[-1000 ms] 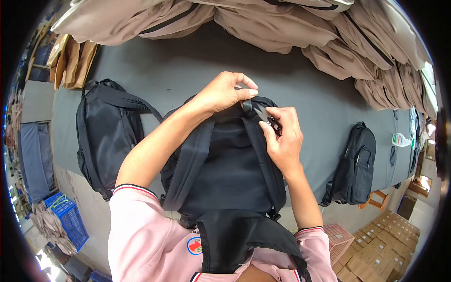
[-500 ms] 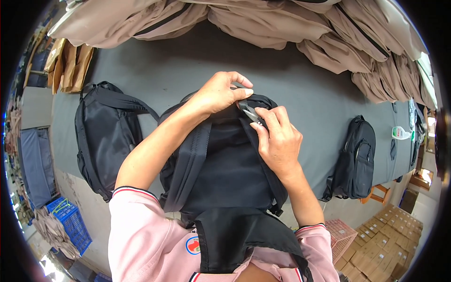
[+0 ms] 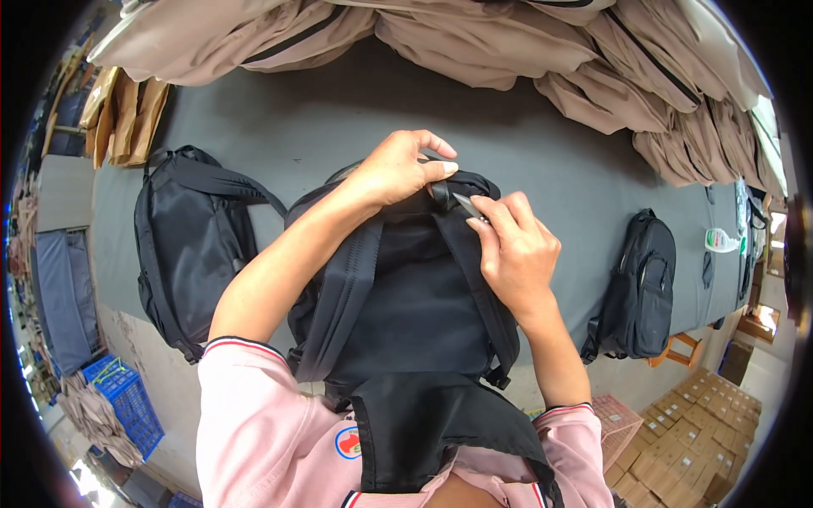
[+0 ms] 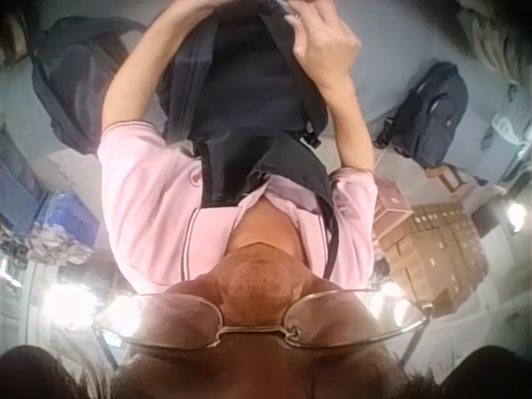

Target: Trimming loose threads and inspecting the straps of black backpacks using nippers.

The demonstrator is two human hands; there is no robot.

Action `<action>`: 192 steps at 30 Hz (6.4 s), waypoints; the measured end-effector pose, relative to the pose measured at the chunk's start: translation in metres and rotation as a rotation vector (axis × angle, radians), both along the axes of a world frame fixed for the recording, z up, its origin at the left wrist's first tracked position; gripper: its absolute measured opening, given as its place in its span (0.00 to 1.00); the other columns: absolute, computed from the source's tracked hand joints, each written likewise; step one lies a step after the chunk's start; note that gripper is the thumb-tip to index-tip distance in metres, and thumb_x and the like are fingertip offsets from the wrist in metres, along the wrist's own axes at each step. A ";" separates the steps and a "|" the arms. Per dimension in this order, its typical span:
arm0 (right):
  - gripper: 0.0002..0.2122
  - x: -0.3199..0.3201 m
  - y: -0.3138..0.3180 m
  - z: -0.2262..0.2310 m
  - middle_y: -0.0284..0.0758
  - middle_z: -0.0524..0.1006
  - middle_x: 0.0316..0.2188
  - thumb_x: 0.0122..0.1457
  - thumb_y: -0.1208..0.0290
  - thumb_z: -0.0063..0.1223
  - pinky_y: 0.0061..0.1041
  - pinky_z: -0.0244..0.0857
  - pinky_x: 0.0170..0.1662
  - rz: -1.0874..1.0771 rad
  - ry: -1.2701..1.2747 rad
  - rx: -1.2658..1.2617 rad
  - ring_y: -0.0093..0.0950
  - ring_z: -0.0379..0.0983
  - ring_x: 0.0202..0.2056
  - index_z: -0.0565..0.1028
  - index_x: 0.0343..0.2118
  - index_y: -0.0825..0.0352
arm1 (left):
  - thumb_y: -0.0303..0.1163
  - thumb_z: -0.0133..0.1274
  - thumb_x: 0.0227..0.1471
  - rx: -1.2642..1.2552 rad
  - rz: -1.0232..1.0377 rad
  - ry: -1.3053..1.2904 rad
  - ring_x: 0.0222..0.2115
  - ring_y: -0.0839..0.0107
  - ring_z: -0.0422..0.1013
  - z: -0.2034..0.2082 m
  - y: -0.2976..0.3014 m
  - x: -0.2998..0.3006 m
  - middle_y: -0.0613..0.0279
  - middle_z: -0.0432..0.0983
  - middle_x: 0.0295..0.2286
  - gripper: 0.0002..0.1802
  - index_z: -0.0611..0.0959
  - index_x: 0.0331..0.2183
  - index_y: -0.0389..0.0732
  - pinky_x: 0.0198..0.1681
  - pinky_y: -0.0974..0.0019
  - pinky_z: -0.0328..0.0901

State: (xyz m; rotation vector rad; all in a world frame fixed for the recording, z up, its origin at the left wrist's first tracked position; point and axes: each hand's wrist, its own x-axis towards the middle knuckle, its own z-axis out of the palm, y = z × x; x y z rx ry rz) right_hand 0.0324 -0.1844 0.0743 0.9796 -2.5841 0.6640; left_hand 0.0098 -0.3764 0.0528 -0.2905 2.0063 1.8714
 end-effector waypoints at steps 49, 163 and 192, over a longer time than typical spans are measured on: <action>0.14 -0.034 -0.003 -0.008 0.28 0.68 0.25 0.47 0.73 0.60 0.21 0.62 0.29 0.014 -0.677 -0.371 0.22 0.67 0.25 0.74 0.38 0.65 | 0.44 0.48 0.55 0.108 -0.032 -0.079 0.16 0.84 0.59 -0.004 -0.006 -0.008 0.63 0.75 0.20 0.21 0.76 0.42 0.36 0.19 0.78 0.53; 0.11 0.003 -0.054 -0.016 0.32 0.70 0.29 0.48 0.76 0.58 0.26 0.66 0.27 -0.093 -0.438 -0.269 0.27 0.72 0.25 0.71 0.36 0.65 | 0.16 0.47 0.47 -0.052 0.376 0.301 0.31 0.71 0.71 -0.028 -0.023 0.043 0.58 0.73 0.31 0.24 0.65 0.47 0.38 0.38 0.68 0.65; 0.09 -0.003 0.074 -0.051 0.31 0.72 0.21 0.54 0.71 0.56 0.19 0.61 0.25 -0.205 -1.248 -0.381 0.18 0.66 0.22 0.72 0.29 0.71 | 0.32 0.49 0.56 0.543 0.386 -0.287 0.28 0.82 0.72 -0.034 -0.041 0.127 0.65 0.75 0.31 0.10 0.76 0.38 0.36 0.31 0.77 0.69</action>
